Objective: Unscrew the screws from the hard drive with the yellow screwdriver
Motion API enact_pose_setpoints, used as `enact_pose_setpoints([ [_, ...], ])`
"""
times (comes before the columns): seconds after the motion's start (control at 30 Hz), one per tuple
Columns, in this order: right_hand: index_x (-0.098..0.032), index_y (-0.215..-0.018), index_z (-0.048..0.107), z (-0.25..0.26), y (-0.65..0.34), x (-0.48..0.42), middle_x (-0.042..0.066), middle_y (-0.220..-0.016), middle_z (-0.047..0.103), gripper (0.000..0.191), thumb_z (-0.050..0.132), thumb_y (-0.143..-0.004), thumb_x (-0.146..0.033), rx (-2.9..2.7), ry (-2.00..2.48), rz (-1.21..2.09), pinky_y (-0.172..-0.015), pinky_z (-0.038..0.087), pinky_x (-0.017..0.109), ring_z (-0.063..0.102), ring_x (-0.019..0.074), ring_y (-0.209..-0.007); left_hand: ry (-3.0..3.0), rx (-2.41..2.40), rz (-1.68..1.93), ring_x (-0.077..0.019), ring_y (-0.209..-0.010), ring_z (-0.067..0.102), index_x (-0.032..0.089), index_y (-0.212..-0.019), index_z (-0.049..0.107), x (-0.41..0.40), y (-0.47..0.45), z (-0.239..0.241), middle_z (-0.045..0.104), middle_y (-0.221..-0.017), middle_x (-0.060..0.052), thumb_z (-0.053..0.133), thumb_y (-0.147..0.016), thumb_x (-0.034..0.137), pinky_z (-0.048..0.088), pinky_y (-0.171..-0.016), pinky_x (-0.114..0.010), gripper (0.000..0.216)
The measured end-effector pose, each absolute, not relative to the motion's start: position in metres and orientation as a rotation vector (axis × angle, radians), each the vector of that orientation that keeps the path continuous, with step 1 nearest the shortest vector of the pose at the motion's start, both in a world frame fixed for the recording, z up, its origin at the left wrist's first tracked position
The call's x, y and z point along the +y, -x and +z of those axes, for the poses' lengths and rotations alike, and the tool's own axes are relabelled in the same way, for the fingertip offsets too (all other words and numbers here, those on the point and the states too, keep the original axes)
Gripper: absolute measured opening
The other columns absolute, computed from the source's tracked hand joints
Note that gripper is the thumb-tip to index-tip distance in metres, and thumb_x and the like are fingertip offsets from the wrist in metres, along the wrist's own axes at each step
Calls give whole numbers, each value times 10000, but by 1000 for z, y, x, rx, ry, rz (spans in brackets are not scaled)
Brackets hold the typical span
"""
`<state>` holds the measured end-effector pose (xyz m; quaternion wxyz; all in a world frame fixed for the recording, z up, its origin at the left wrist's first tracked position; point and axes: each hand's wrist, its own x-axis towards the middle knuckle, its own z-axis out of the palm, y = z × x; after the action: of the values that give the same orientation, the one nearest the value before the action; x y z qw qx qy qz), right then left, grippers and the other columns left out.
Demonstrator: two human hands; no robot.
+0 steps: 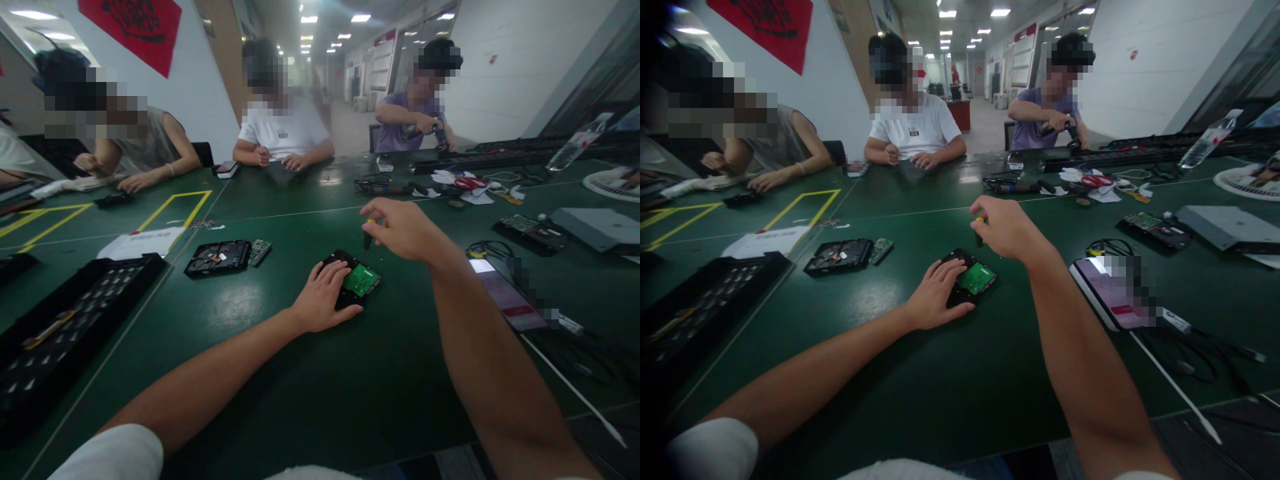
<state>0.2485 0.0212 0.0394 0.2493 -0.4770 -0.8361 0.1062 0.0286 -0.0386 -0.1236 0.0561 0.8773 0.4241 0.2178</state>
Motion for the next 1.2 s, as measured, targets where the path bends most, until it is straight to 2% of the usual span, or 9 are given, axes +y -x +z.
enact_pose_setpoints([
  [0.17,-179,-1028,758,41,-247,24,87,-988,796,155,654,-937,-248,-2309,1347,211,-784,486,327,703,221,-828,-2642,1315,709,-346,-1562,403,204,-1521,460,-39,-28,-125,490,-1625,-180,613,-940,726,214,-1327,-604,796],
  [0.33,-206,-967,762,42,-247,23,65,-970,790,142,636,-967,-273,-2353,1276,222,-803,478,320,706,219,-873,-2659,1356,782,-344,-1533,440,213,-1315,573,-41,-29,-125,545,-1556,-172,641,-945,652,217,-1332,-608,578],
  [0.47,-193,-997,748,42,-248,21,71,-970,792,129,638,-962,-251,-2336,1285,250,-795,482,326,711,216,-839,-2697,1404,826,-345,-1483,492,212,-1209,604,-44,-30,-123,590,-1492,-168,635,-959,611,235,-1327,-607,472],
  [0.6,-166,-1081,737,41,-248,21,84,-939,788,175,651,-949,-241,-2293,1350,251,-791,491,340,718,228,-813,-2734,1407,826,-346,-1451,516,201,-1184,623,-45,-29,-122,612,-1455,-167,613,-974,606,263,-1321,-598,456],
  [0.83,-164,-1068,747,43,-247,20,82,-887,778,184,640,-945,-249,-2309,1392,244,-810,498,351,718,238,-807,-2749,1387,813,-336,-1415,546,212,-1190,638,-45,-29,-122,620,-1443,-157,606,-982,594,305,-1308,-595,437],
  [1.2,-181,-1026,770,39,-248,27,92,-1025,785,172,633,-923,-198,-2356,1299,133,-808,483,339,691,221,-823,-2823,1192,930,-344,-1368,579,189,-1228,638,-40,-29,-129,629,-1401,-166,634,-991,518,398,-1251,-581,406],
])
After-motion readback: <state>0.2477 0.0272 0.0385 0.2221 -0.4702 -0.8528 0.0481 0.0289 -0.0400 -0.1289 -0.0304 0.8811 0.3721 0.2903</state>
